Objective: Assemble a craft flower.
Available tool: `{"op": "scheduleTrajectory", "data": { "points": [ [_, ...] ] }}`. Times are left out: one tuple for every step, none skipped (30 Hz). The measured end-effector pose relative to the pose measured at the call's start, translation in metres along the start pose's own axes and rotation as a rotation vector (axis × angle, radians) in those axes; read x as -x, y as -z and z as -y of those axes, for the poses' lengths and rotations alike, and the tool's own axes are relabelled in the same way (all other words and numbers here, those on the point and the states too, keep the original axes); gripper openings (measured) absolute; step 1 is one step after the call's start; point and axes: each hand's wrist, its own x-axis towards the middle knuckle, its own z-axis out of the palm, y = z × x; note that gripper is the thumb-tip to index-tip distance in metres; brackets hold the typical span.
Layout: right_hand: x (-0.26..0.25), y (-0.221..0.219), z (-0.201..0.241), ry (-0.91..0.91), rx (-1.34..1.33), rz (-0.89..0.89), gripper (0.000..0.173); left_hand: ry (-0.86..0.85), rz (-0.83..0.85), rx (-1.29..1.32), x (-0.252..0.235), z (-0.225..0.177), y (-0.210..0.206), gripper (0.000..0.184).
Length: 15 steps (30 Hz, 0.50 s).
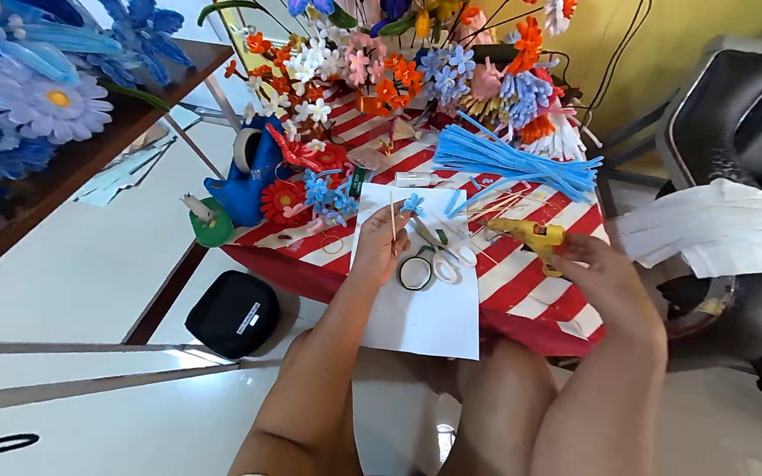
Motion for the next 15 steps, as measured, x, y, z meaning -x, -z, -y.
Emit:
{"op": "scheduleTrajectory", "data": {
  "points": [
    [-0.005, -0.006, -0.001, 0.001, 0.017, 0.032, 0.05, 0.002, 0.008, -0.007, -0.001, 0.002, -0.002, 0.024],
    [-0.01, -0.012, -0.002, -0.004, 0.044, 0.056, 0.045, 0.003, 0.012, -0.014, -0.001, 0.003, -0.005, 0.023],
    [-0.014, -0.018, -0.002, -0.014, 0.061, 0.069, 0.041, 0.007, 0.013, -0.026, -0.002, 0.005, -0.008, 0.022],
    [-0.017, -0.023, -0.002, -0.018, 0.066, 0.07, 0.039, 0.009, 0.015, -0.04, -0.003, 0.007, -0.01, 0.022],
    [-0.021, -0.027, -0.004, -0.014, 0.066, 0.064, 0.038, 0.012, 0.018, -0.048, -0.004, 0.008, -0.013, 0.021],
    [-0.024, -0.029, -0.005, -0.006, 0.063, 0.053, 0.038, 0.013, 0.023, -0.054, -0.004, 0.01, -0.014, 0.021],
    [-0.024, -0.03, -0.007, 0.003, 0.057, 0.042, 0.037, 0.008, 0.026, -0.062, -0.005, 0.011, -0.016, 0.021],
    [-0.024, -0.029, -0.007, 0.015, 0.05, 0.036, 0.036, -0.002, 0.026, -0.073, -0.006, 0.013, -0.017, 0.021],
    [-0.022, -0.027, -0.007, 0.038, 0.039, 0.026, 0.035, -0.013, 0.026, -0.086, -0.006, 0.015, -0.017, 0.021],
    [-0.018, -0.025, -0.005, 0.067, 0.019, 0.008, 0.034, -0.024, 0.024, -0.099, -0.007, 0.016, -0.017, 0.021],
    [-0.013, -0.022, -0.003, 0.111, -0.013, -0.015, 0.033, -0.036, 0.026, -0.118, -0.007, 0.017, -0.017, 0.02],
    [-0.008, -0.02, 0.0, 0.171, -0.057, -0.038, 0.033, -0.048, 0.03, -0.142, -0.007, 0.017, -0.017, 0.019],
    [-0.003, -0.019, 0.003, 0.245, -0.115, -0.066, 0.032, -0.055, 0.039, -0.165, -0.007, 0.018, -0.016, 0.019],
    [0.002, -0.019, 0.009, 0.314, -0.185, -0.08, 0.032, -0.06, 0.046, -0.184, -0.007, 0.018, -0.016, 0.02],
    [0.007, -0.02, 0.016, 0.366, -0.248, -0.083, 0.032, -0.061, 0.051, -0.2, -0.007, 0.018, -0.016, 0.02]
  ]
}}
